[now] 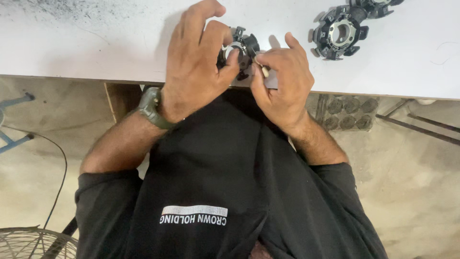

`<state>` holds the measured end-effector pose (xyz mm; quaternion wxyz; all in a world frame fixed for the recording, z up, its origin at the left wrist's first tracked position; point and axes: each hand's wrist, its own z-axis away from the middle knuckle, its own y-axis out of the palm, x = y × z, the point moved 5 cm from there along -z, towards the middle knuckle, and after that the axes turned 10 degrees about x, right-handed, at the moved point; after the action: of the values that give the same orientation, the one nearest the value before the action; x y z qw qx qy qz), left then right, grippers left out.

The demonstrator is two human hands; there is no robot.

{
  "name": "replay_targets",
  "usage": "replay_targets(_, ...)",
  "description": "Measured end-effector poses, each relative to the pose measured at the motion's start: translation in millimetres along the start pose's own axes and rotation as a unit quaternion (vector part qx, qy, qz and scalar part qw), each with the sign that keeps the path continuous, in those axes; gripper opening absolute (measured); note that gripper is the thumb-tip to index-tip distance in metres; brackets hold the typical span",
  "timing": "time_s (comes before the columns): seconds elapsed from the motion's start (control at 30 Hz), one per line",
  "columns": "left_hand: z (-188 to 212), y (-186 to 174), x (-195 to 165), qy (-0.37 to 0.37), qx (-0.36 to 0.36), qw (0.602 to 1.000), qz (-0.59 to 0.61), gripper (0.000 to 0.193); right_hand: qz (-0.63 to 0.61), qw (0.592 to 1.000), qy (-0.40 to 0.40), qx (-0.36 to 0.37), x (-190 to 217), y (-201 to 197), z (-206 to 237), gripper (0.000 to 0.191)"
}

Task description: The person repeatedly trims small black mechanical parts on a white table using a handheld blade. They hold each part with one hand and scrape or shave its edges with the other, then place the finished piece aside. The process is repeated for multiple similar parts.

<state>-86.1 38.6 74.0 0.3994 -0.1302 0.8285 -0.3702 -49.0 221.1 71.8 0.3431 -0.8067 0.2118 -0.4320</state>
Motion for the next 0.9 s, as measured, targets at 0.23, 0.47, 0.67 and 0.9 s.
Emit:
replay_targets(0.23,-18,8,0,-0.002,0.121,0.985,-0.120,0.023,-0.017,0.999,0.040,-0.012,-13,10,2,0.023)
replay_targets(0.47,-16,1,0,0.005,0.097,0.991,-0.088,0.019,-0.015,0.999,0.037,-0.011,-13,6,-1,0.024)
replay_targets(0.67,-22,-4,6,0.026,0.087,0.996,-0.008,0.014,-0.007,0.999,0.033,-0.005,-16,7,0,0.025)
replay_targets(0.9,-18,-2,-3,0.097,0.120,0.983,-0.100,0.018,-0.003,1.000,0.026,0.001,-19,9,-1,0.025)
